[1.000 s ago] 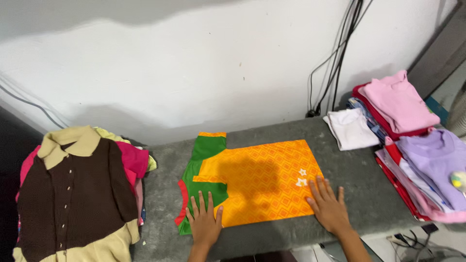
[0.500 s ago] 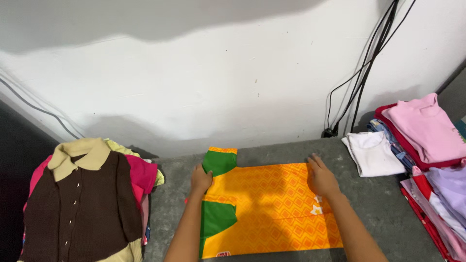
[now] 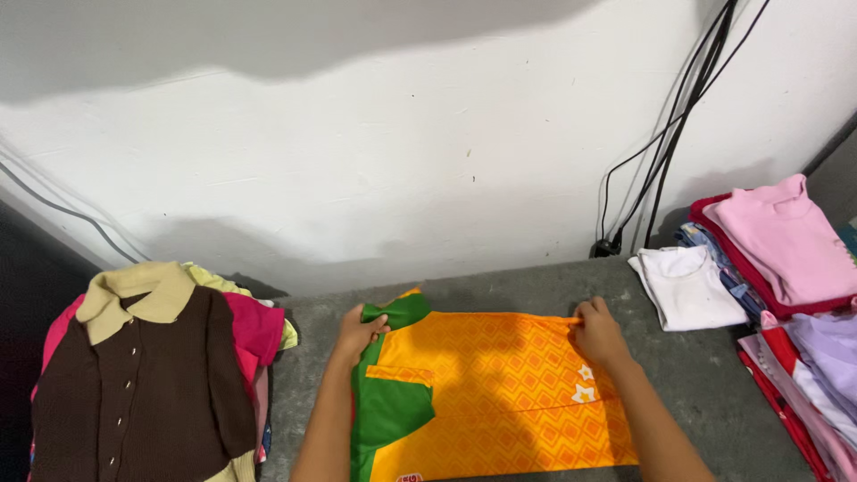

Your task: The person folds several shirts one by one on a gray surface, smoothing each garment before folding it into a compact rectangle. They place each folded shirt onto a growing stack on the right side of the workspace.

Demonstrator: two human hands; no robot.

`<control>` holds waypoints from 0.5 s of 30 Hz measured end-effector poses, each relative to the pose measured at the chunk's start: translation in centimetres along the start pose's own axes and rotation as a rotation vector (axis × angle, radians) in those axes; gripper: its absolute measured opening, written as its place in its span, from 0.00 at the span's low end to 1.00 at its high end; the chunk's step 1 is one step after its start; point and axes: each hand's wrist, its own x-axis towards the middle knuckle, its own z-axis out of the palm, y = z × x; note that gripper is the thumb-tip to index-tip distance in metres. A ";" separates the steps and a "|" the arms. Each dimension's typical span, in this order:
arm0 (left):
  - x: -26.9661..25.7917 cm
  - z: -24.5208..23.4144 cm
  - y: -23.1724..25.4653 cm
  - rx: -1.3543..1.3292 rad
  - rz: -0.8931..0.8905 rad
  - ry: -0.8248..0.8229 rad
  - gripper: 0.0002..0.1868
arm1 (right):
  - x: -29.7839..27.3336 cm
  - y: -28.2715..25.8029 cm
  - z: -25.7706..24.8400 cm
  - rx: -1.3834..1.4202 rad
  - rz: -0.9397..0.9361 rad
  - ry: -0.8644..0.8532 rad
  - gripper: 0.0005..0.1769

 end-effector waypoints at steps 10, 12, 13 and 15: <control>-11.6 -3.6 -7.5 -0.100 0.226 -0.239 0.12 | -12.0 1.1 -4.9 0.201 0.000 0.170 0.13; -13.1 -3.7 -9.6 0.112 0.335 -0.217 0.13 | -14.1 0.2 -5.4 0.250 -0.074 0.205 0.12; -13.6 -3.7 -10.1 0.283 0.367 -0.163 0.16 | -14.6 -0.2 -5.6 0.197 -0.141 0.232 0.12; -14.7 -3.9 -10.4 0.392 0.406 -0.109 0.22 | -15.6 -1.2 -5.9 0.093 -0.279 0.284 0.14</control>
